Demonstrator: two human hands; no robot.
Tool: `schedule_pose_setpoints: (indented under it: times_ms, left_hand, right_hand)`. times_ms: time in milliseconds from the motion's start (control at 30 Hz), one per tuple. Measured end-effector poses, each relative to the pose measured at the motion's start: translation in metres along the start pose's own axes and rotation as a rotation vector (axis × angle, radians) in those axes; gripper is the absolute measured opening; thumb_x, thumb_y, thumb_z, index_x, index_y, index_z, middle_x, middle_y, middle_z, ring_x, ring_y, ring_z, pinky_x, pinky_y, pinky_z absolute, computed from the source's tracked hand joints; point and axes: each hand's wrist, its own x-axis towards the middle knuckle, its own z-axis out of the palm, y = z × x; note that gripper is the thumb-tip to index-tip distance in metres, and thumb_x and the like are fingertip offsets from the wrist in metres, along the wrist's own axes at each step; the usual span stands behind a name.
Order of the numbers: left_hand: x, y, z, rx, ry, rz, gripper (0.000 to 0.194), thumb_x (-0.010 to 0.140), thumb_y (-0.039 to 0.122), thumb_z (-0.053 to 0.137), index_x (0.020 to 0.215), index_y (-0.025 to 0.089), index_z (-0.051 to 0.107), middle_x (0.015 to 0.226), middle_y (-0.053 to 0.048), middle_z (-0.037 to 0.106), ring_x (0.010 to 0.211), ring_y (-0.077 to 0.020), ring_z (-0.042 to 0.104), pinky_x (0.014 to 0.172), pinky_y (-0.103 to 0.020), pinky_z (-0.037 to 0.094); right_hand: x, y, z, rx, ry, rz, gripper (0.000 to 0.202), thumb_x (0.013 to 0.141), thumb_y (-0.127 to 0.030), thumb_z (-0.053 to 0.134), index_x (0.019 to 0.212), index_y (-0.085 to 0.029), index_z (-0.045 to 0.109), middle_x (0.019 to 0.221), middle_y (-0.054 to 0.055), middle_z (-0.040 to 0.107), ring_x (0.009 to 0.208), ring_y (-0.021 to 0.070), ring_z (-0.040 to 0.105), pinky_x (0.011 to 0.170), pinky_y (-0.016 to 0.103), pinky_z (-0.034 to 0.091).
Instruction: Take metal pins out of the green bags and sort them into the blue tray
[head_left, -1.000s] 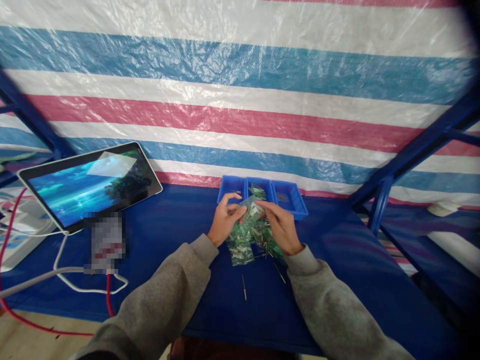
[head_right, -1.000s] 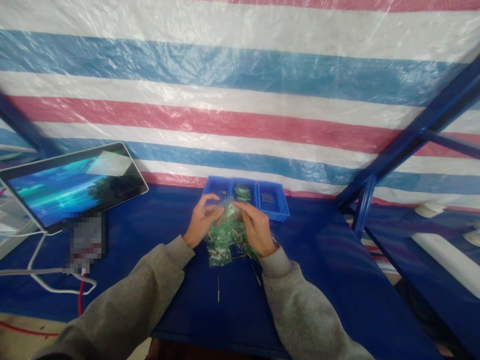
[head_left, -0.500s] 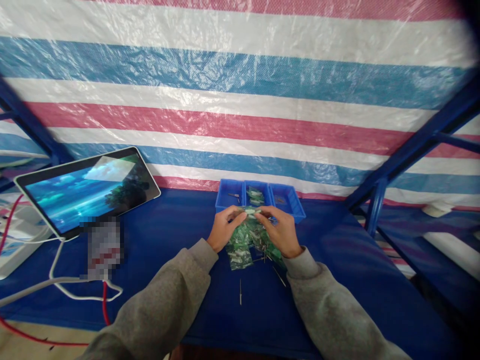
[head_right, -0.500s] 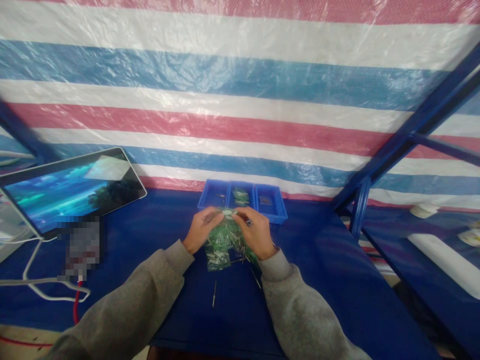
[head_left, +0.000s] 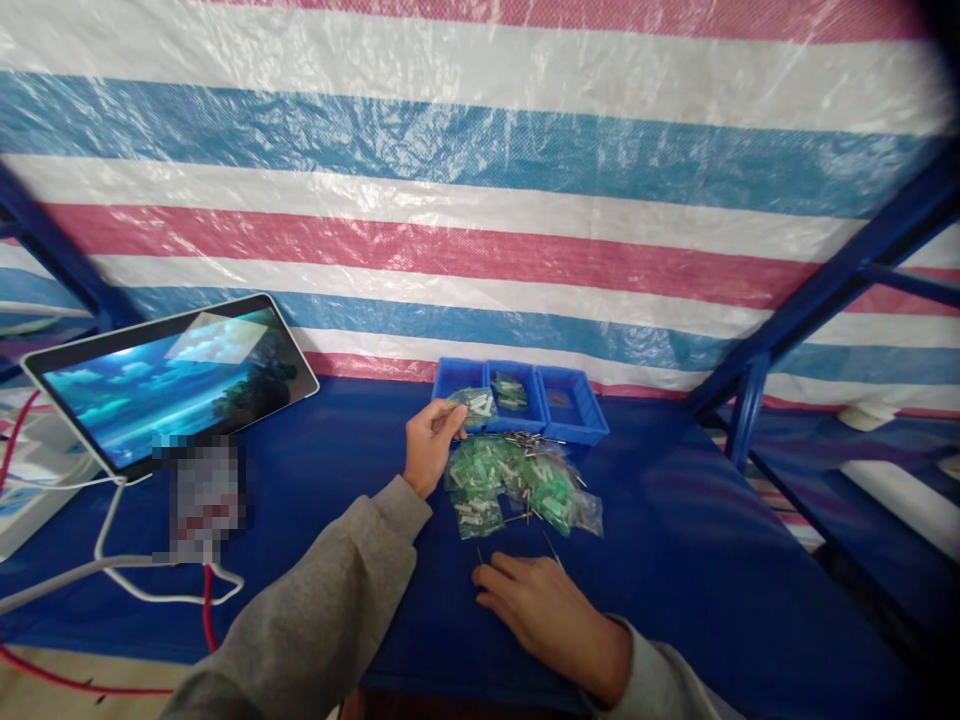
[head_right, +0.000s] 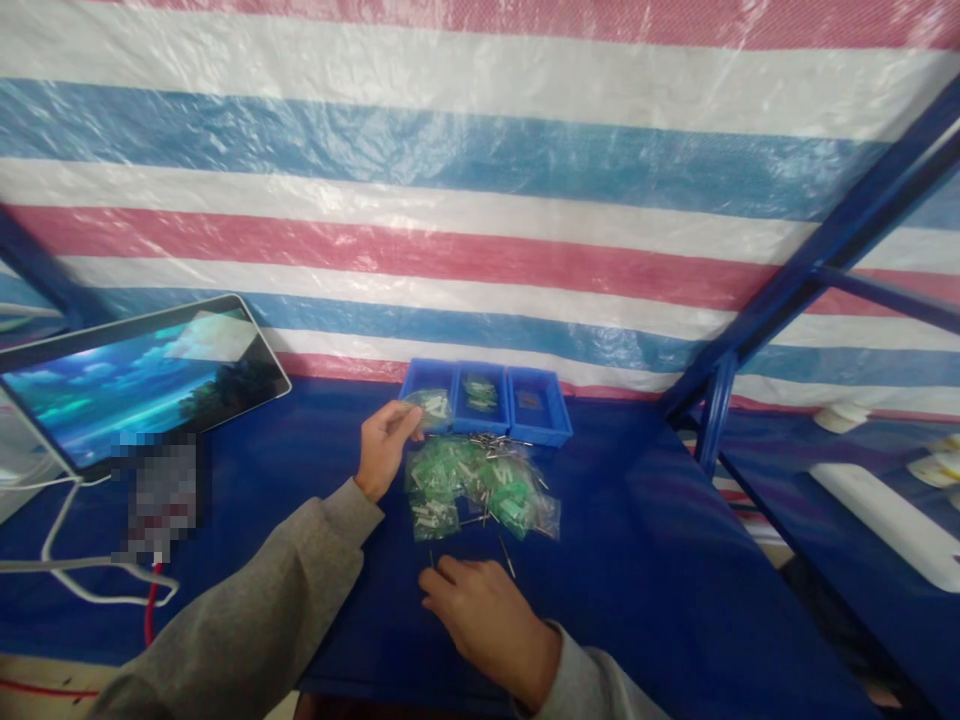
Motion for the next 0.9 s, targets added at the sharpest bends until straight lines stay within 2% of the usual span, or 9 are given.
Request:
schedule_pose_setpoints:
  times_ms: [100,200,333,400,467,633,800,900]
  left_hand:
    - [0.001,-0.001,0.0,-0.005,0.013,0.002,0.025,0.079,0.039,0.062,0.074,0.014,0.06,0.057,0.003,0.056,0.052,-0.0094,0.052,0.054,-0.023,0.044]
    - [0.002,-0.003,-0.001,-0.019,0.027,0.003,0.025,0.078,0.038,0.063,0.074,0.014,0.06,0.056,0.003,0.056,0.05,-0.0089,0.052,0.053,-0.022,0.044]
    - [0.001,-0.003,-0.002,-0.009,0.034,0.016,0.024,0.079,0.037,0.062,0.074,0.013,0.06,0.056,0.003,0.056,0.05,-0.0084,0.052,0.053,-0.021,0.044]
    - [0.001,-0.002,-0.001,-0.007,0.039,0.019,0.024,0.079,0.036,0.062,0.073,0.013,0.06,0.055,0.003,0.055,0.049,-0.0081,0.052,0.052,-0.02,0.043]
    - [0.001,-0.001,-0.001,-0.017,0.043,0.014,0.025,0.079,0.037,0.063,0.072,0.013,0.06,0.055,0.003,0.056,0.049,-0.0079,0.052,0.052,-0.02,0.043]
    - [0.001,0.0,0.0,-0.042,0.047,0.001,0.025,0.077,0.037,0.064,0.071,0.013,0.059,0.055,0.003,0.056,0.047,-0.008,0.052,0.05,-0.02,0.043]
    - [0.001,-0.003,-0.001,-0.039,0.041,0.003,0.023,0.078,0.036,0.063,0.073,0.013,0.06,0.056,0.003,0.056,0.048,-0.0078,0.052,0.051,-0.02,0.044]
    - [0.001,-0.005,-0.001,-0.033,0.046,0.003,0.023,0.079,0.035,0.063,0.074,0.013,0.059,0.056,0.003,0.055,0.048,-0.0077,0.051,0.05,-0.02,0.043]
  right_hand:
    - [0.0,0.017,0.005,-0.113,0.057,0.04,0.02,0.086,-0.006,0.046,0.092,-0.021,0.058,0.08,0.001,0.063,0.063,0.0143,0.06,0.054,0.026,0.039]
    - [-0.005,0.035,0.001,-0.155,0.144,0.105,0.027,0.084,-0.002,0.042,0.095,-0.021,0.057,0.085,0.003,0.064,0.071,0.0155,0.061,0.061,0.026,0.042]
    - [-0.022,0.043,-0.004,-0.179,0.19,0.279,0.01,0.089,-0.02,0.047,0.094,-0.022,0.056,0.085,0.003,0.063,0.071,0.0168,0.062,0.059,0.027,0.043]
    - [-0.033,0.042,-0.002,-0.238,0.199,0.428,0.013,0.088,-0.031,0.049,0.094,-0.021,0.054,0.081,0.004,0.063,0.063,0.0182,0.062,0.052,0.028,0.04]
    - [-0.042,0.04,0.003,-0.285,0.173,0.515,0.015,0.087,-0.035,0.049,0.09,-0.02,0.053,0.074,0.003,0.062,0.055,0.0188,0.061,0.046,0.028,0.036]
    - [-0.04,0.035,0.009,-0.285,0.129,0.524,0.011,0.088,-0.019,0.044,0.08,-0.02,0.051,0.069,0.002,0.061,0.052,0.0163,0.06,0.044,0.027,0.031]
    - [-0.01,0.031,-0.009,-0.238,0.226,0.548,0.014,0.092,-0.026,0.041,0.086,-0.02,0.053,0.076,0.003,0.063,0.06,0.0175,0.061,0.048,0.028,0.033]
    - [-0.001,0.029,-0.02,-0.154,0.164,0.476,0.012,0.091,-0.021,0.042,0.091,-0.02,0.054,0.084,0.005,0.063,0.066,0.0172,0.061,0.053,0.028,0.035]
